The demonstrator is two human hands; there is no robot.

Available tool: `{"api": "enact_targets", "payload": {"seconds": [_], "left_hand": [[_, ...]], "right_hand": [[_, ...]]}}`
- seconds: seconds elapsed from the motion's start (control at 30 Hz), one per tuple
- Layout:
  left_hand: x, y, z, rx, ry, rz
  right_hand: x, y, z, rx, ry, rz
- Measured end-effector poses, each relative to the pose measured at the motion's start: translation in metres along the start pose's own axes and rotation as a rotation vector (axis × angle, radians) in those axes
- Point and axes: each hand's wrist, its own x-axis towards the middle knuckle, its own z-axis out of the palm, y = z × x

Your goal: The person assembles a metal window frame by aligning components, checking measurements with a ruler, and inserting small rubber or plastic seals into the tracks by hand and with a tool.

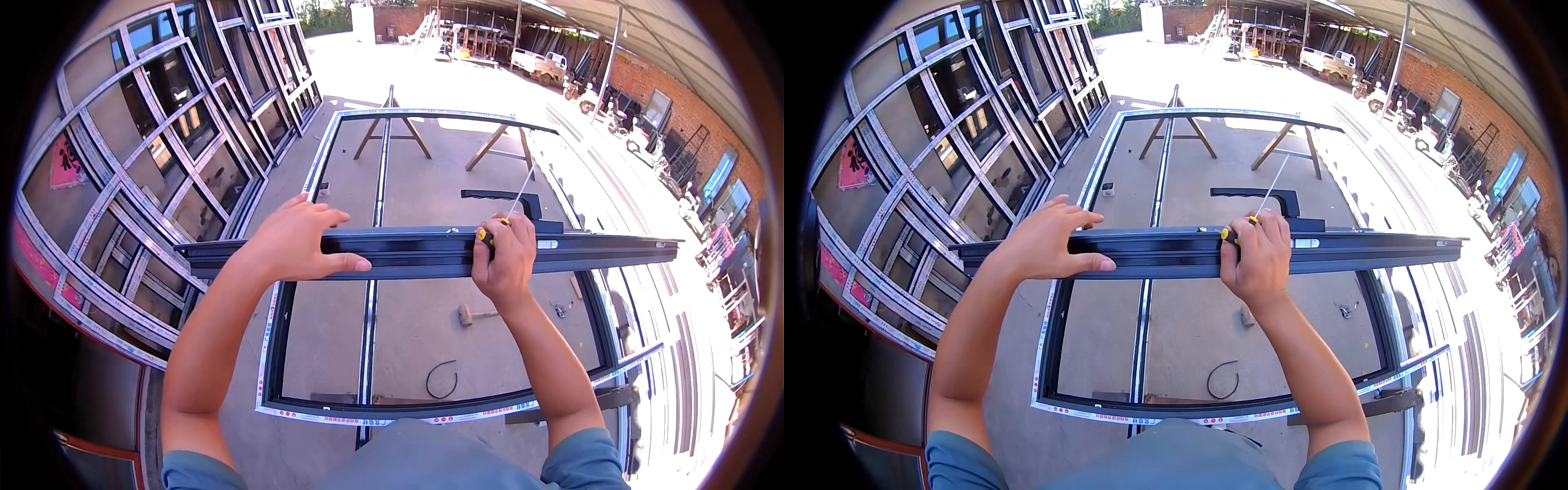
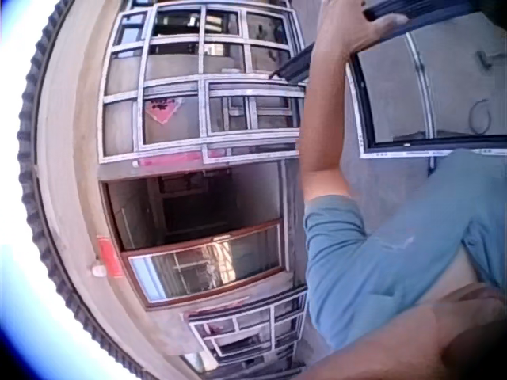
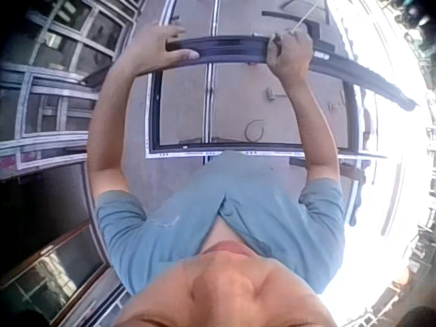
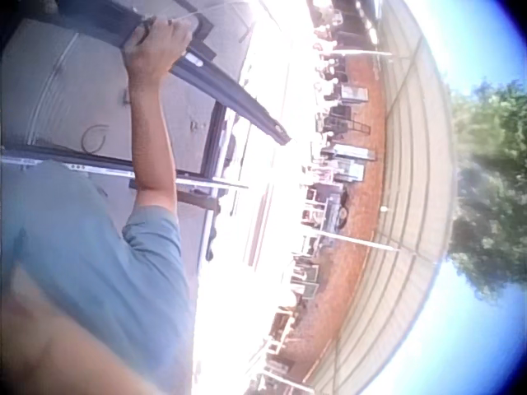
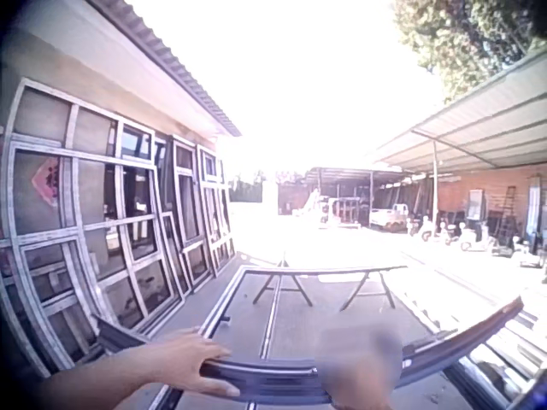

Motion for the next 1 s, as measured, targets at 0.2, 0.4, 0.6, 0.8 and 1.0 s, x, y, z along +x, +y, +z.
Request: {"api": "enact_targets", "payload": {"seconds": [0.2,0.4,0.6,0.8,1.0], "left_hand": [[-0.016,0.042,0.097,-0.125,-0.628,-0.143],[-0.102,0.069,0.252,-0.178,-0.605,-0.187],[-0.141,0.071,0.405,-0.162,-0.532,-0.195],[-0.154,0.066,0.453,-0.225,-0.427,-0.241],[-0.171,0.11,0.445,-0.371,0.196,-0.269]], "right_hand": [[-0.124,-0.046,-0.031,0.017,-0.089,0.007],[-0.246,-0.099,-0.106,0.349,-0.369,0.118],[-0.311,-0.087,-0.144,0.389,-0.601,0.433],[-0.301,-0.091,-0.117,0.534,-0.666,0.528],[-0.277,-0.113,-0.079,0.725,-0.759,0.373]]}}
